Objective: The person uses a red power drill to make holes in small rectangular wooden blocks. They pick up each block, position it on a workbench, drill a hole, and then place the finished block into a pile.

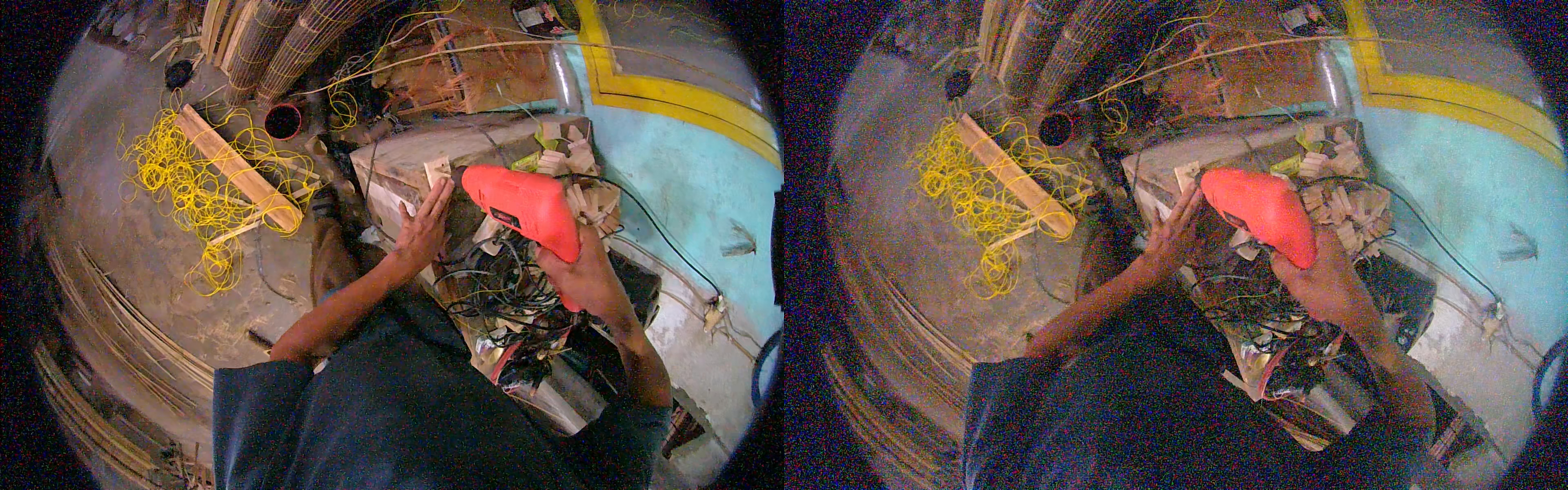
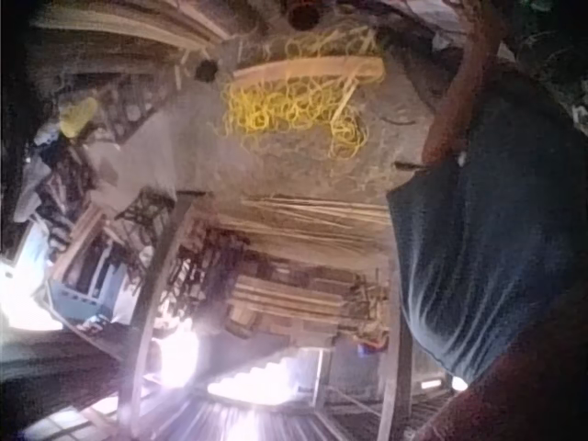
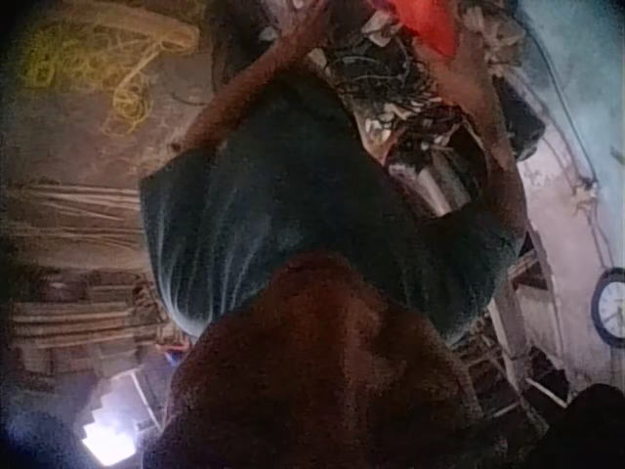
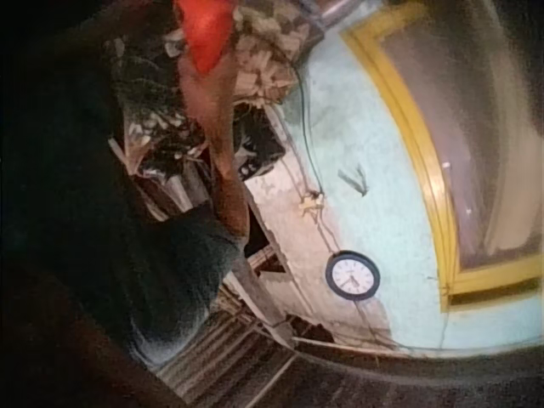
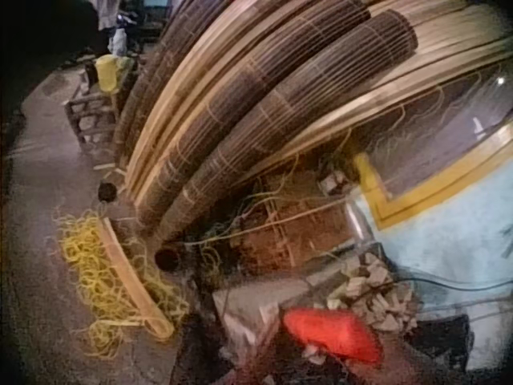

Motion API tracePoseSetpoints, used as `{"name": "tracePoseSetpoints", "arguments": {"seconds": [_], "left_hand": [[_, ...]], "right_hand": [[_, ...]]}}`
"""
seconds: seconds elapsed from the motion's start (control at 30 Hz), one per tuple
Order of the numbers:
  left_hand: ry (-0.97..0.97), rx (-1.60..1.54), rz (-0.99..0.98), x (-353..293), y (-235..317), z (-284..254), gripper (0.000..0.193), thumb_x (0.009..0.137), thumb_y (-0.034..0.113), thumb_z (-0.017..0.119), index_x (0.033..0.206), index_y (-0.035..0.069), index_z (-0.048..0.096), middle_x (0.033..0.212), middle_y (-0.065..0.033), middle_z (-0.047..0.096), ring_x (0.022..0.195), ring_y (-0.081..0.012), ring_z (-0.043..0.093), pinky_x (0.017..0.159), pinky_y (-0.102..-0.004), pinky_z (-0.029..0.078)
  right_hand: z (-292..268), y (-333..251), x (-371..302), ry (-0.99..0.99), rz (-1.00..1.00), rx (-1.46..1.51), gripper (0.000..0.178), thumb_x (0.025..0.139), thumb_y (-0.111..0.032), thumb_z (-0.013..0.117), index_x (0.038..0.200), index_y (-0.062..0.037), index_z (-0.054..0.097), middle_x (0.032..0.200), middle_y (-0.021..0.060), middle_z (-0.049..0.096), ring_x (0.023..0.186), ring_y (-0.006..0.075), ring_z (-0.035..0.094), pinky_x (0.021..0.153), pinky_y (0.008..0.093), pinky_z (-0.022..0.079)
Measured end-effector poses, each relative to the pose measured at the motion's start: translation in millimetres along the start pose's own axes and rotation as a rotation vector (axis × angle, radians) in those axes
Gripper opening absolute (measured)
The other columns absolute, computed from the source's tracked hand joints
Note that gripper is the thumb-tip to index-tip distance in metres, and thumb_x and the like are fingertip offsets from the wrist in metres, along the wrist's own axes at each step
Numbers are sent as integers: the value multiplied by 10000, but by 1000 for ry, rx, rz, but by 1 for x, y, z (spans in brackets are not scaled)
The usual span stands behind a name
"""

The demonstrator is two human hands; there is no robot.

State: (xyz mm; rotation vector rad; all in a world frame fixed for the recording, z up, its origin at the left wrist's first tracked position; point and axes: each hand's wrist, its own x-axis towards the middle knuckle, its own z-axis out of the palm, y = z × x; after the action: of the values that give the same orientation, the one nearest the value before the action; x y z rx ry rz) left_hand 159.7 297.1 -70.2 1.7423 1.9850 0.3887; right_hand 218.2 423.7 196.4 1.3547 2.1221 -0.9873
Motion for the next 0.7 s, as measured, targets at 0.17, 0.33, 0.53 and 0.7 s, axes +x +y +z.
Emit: {"name": "tracePoseSetpoints", "arguments": {"seconds": [0.17, 0.33, 0.53, 0.7], "left_hand": [[23, -21, -1, 1, -2, 6, 795, 801, 392, 616, 1452, 37, 328, 1571, -92, 92, 1462, -259, 46, 898, -642, 446], [67, -120, -6, 1, -2, 12, 794, 795, 363, 608, 1458, 39, 315, 1573, -89, 89, 1463, -265, 40, 887, -651, 446], [42, -29, -4, 6, 0, 20, 757, 821, 346, 585, 1465, 59, 310, 1581, -77, 66, 1461, -282, 18, 884, -643, 463], [-79, -59, 21, -1, -3, 22, 703, 838, 272, 562, 1464, 71, 315, 1583, -65, 58, 1460, -277, -3, 881, -643, 474]], "right_hand": [[8, -1, 0, 1, 28, 47, 320, 811, -160, 641, 1089, -20, 566, 927, 145, 632, 843, 279, 632, 801, 390, 484], [13, 10, 4, 46, -15, -43, 327, 802, -157, 648, 1088, -21, 568, 930, 145, 633, 849, 292, 635, 796, 396, 489], [16, 3, 11, 49, -123, -14, 231, 809, -105, 612, 1013, -7, 567, 816, 71, 587, 752, 168, 563, 695, 327, 468], [54, 21, 39, 79, -111, 53, 156, 822, -89, 605, 937, -3, 546, 704, 23, 552, 631, 108, 528, 588, 288, 454]]}}
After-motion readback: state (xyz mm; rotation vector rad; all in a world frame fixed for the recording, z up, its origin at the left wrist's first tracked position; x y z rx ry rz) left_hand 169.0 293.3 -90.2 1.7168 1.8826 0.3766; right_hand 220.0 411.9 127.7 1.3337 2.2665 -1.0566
